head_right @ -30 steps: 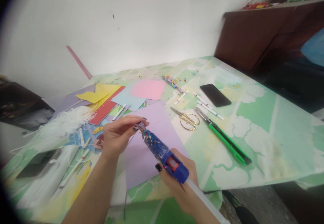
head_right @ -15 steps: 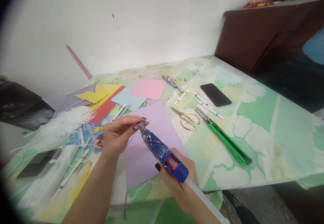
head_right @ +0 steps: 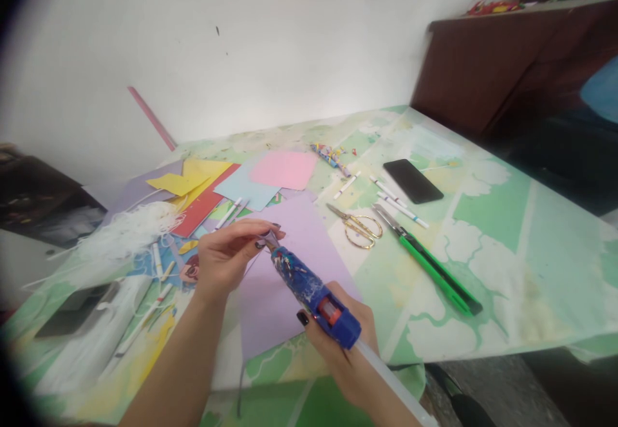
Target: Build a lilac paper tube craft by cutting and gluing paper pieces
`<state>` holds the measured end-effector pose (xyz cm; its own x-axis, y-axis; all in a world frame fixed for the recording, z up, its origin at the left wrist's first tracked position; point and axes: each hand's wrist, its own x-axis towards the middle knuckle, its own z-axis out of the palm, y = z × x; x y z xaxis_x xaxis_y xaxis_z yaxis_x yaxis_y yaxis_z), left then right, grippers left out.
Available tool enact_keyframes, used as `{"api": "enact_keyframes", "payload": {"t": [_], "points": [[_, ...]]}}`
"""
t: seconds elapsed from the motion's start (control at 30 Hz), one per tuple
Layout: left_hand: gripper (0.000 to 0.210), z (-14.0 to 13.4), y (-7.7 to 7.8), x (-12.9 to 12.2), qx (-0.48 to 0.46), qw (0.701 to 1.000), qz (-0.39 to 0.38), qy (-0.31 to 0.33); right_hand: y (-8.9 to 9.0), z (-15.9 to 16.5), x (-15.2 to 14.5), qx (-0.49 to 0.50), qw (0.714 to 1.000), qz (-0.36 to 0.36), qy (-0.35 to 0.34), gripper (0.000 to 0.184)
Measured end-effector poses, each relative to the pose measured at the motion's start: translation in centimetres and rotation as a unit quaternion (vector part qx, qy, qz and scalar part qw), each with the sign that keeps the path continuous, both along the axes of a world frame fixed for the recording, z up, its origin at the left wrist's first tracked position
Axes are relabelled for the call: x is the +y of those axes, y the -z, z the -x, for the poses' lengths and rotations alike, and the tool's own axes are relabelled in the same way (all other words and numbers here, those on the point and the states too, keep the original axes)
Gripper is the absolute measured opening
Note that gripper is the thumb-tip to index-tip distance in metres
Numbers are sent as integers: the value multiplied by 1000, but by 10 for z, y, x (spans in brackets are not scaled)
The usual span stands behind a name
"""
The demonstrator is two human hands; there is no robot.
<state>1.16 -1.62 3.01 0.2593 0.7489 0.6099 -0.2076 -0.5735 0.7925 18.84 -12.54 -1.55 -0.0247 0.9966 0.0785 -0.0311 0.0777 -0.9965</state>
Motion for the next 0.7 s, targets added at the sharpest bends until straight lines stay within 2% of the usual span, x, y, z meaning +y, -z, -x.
{"api": "enact_keyframes", "payload": {"t": [0.27,0.7], "points": [[25,-1,0,1,5,1000,0,-1,-2,0,0,-13,1000,-4,-3,23],[26,0,1,2,-3,1000,3,-1,-5,2,1,-17,999,4,38,28]]}}
